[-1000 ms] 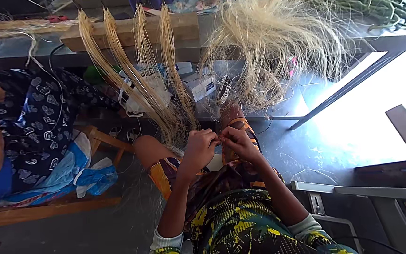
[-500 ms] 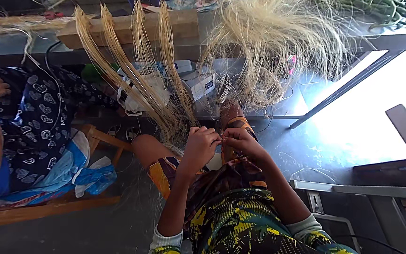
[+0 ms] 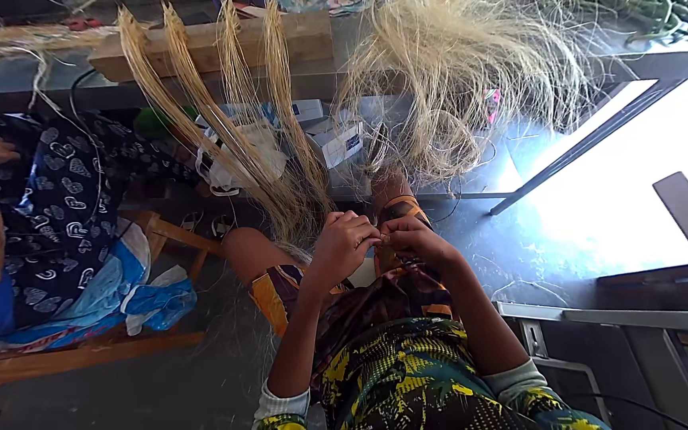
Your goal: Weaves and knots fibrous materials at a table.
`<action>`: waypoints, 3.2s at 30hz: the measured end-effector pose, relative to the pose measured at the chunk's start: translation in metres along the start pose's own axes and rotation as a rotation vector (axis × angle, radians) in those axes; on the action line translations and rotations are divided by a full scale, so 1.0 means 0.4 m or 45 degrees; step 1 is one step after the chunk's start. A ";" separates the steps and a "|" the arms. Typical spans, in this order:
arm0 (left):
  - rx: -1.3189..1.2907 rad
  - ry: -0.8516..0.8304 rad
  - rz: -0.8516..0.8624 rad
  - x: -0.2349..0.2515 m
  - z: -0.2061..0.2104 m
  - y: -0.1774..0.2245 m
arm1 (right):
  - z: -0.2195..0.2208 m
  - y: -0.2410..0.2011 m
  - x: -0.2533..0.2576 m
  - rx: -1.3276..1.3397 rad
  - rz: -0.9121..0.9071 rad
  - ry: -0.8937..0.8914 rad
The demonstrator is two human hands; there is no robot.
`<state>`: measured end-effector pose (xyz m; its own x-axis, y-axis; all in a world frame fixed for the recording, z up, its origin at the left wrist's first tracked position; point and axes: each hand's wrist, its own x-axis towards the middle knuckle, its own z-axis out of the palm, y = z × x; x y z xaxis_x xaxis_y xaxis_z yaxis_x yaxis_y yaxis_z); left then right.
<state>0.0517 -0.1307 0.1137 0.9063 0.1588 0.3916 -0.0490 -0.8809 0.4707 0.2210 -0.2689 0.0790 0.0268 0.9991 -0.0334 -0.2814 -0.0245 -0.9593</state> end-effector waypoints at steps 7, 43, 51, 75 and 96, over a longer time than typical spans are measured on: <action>-0.184 0.042 -0.069 0.002 0.013 -0.007 | 0.000 -0.001 -0.004 0.000 -0.006 0.020; -1.226 0.360 -0.578 0.014 0.063 0.017 | 0.056 -0.030 0.004 -0.688 -0.599 0.619; -1.345 0.293 -0.457 0.011 0.075 0.004 | 0.049 -0.048 0.008 -0.597 -0.653 0.656; -1.585 0.299 -0.461 0.015 0.085 0.020 | 0.013 -0.123 0.007 -0.844 -0.485 0.358; -1.058 0.484 -0.340 0.008 0.036 0.055 | 0.036 -0.162 -0.008 -1.071 -0.721 0.372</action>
<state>0.0595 -0.1560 0.1141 0.7405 0.5727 0.3517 -0.2753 -0.2188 0.9361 0.2253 -0.2700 0.1454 0.2074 0.8277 0.5215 0.5976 0.3149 -0.7374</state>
